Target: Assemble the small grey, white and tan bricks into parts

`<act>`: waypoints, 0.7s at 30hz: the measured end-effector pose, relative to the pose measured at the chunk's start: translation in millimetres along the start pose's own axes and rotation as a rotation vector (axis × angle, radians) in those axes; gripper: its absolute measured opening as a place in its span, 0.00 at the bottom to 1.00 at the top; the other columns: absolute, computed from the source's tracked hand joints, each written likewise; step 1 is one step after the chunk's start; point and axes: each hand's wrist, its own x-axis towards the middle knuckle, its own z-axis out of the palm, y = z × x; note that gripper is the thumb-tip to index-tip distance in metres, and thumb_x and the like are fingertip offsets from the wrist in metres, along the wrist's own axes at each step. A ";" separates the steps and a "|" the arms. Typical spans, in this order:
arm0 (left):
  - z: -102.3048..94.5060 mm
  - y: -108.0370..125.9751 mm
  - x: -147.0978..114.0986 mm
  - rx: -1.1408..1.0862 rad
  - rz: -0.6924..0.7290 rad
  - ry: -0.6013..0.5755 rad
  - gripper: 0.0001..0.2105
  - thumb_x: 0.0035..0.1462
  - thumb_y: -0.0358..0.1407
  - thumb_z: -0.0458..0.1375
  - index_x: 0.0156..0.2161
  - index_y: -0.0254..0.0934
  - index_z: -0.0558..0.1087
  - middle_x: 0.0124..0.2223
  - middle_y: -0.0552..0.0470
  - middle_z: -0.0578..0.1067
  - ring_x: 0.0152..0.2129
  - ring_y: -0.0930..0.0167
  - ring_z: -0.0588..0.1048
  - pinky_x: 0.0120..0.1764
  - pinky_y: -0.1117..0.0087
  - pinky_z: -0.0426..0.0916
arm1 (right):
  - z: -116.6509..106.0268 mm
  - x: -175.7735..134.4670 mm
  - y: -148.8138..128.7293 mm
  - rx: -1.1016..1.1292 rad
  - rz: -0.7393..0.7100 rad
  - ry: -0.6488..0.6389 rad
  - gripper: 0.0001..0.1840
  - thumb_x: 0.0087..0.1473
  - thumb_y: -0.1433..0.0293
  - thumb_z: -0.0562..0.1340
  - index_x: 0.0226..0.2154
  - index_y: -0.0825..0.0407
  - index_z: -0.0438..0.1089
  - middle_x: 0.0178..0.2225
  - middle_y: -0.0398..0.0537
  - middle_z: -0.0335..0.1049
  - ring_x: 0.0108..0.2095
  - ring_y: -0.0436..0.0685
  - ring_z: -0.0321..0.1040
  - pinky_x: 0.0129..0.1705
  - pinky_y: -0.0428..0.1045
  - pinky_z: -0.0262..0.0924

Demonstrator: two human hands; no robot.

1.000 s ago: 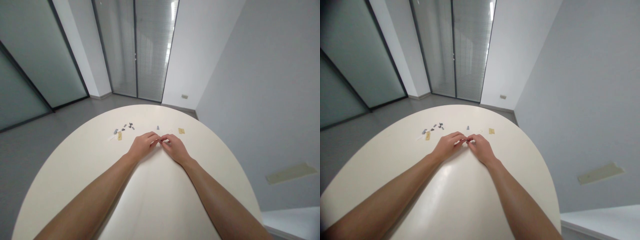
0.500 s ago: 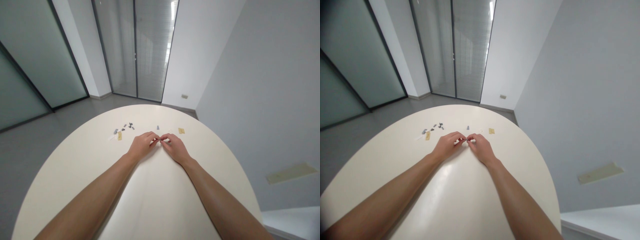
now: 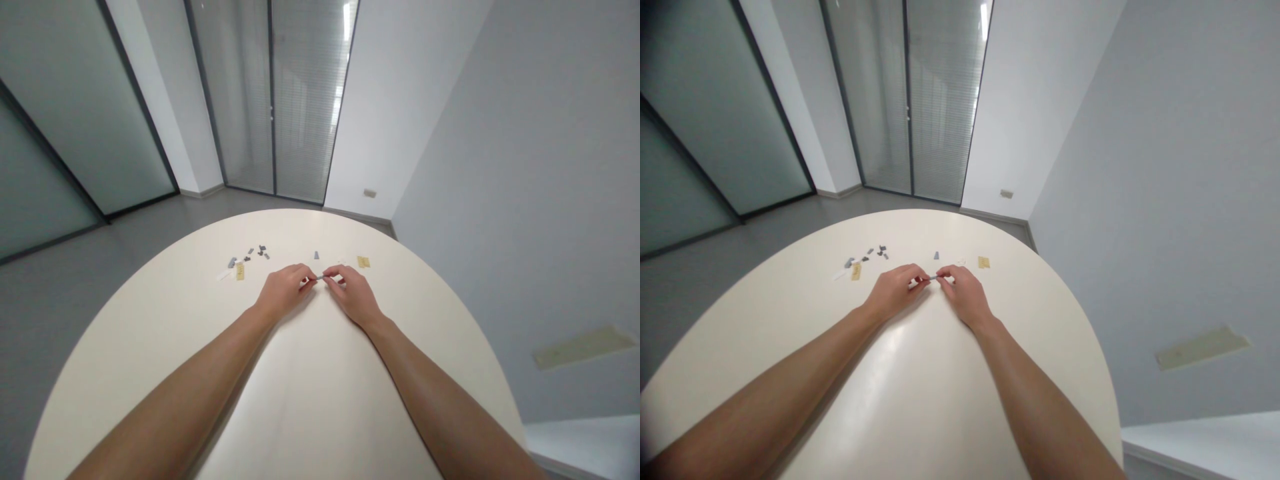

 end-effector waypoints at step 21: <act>-1.2 1.9 -0.7 -0.031 0.045 -0.092 0.16 0.60 0.33 0.59 0.52 0.47 0.73 0.42 0.55 0.81 0.33 0.72 0.78 0.34 0.73 0.69 | 0.5 1.9 -3.2 0.108 0.005 0.038 0.06 0.59 0.67 0.62 0.40 0.47 0.72 0.38 0.46 0.76 0.40 0.56 0.72 0.41 0.52 0.67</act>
